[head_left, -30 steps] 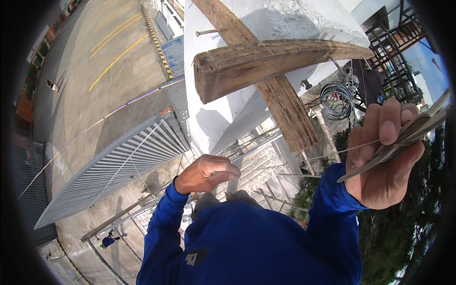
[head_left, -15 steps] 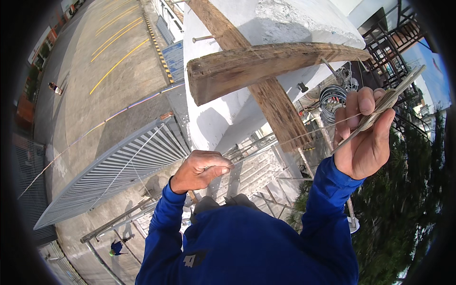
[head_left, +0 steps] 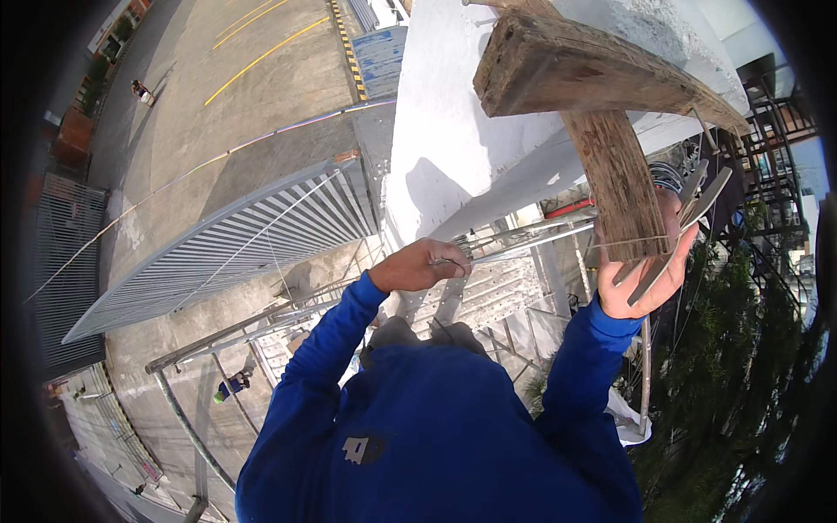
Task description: The person secures a wooden plank to a metal scaffolding structure using wire ties. They wrap and twist the wire around the plank and scaffold frame, then measure the plank with a tape measure.
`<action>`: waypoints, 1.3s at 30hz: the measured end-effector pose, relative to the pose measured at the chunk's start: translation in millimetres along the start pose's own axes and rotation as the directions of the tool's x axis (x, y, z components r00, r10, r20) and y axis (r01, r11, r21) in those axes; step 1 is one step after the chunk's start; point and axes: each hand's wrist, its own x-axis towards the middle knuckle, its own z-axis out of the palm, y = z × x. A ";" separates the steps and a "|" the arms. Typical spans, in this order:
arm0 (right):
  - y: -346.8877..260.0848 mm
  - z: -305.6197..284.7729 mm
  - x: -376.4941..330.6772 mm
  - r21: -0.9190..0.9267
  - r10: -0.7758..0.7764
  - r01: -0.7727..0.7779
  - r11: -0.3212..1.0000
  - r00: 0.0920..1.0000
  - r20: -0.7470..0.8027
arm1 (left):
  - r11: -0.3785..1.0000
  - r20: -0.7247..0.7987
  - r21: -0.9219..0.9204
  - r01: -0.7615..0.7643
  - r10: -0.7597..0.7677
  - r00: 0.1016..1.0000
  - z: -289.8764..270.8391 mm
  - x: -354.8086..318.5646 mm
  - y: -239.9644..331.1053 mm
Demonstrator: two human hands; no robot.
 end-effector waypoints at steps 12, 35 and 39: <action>-7.6 -33.1 -8.9 -0.138 -0.095 0.103 0.985 0.994 0.061 | 0.986 0.090 0.109 0.122 -0.133 0.987 -8.1 -1.9 -166.5; -12.7 -32.6 -16.3 -0.087 -0.101 0.103 0.991 0.995 0.022 | 0.980 -0.028 0.076 0.183 -0.182 0.983 -4.3 7.8 -195.6; -20.6 -35.1 -20.4 -0.029 -0.076 0.076 0.997 0.997 -0.005 | 0.977 -0.243 0.148 0.152 -0.113 0.963 18.9 11.0 -196.9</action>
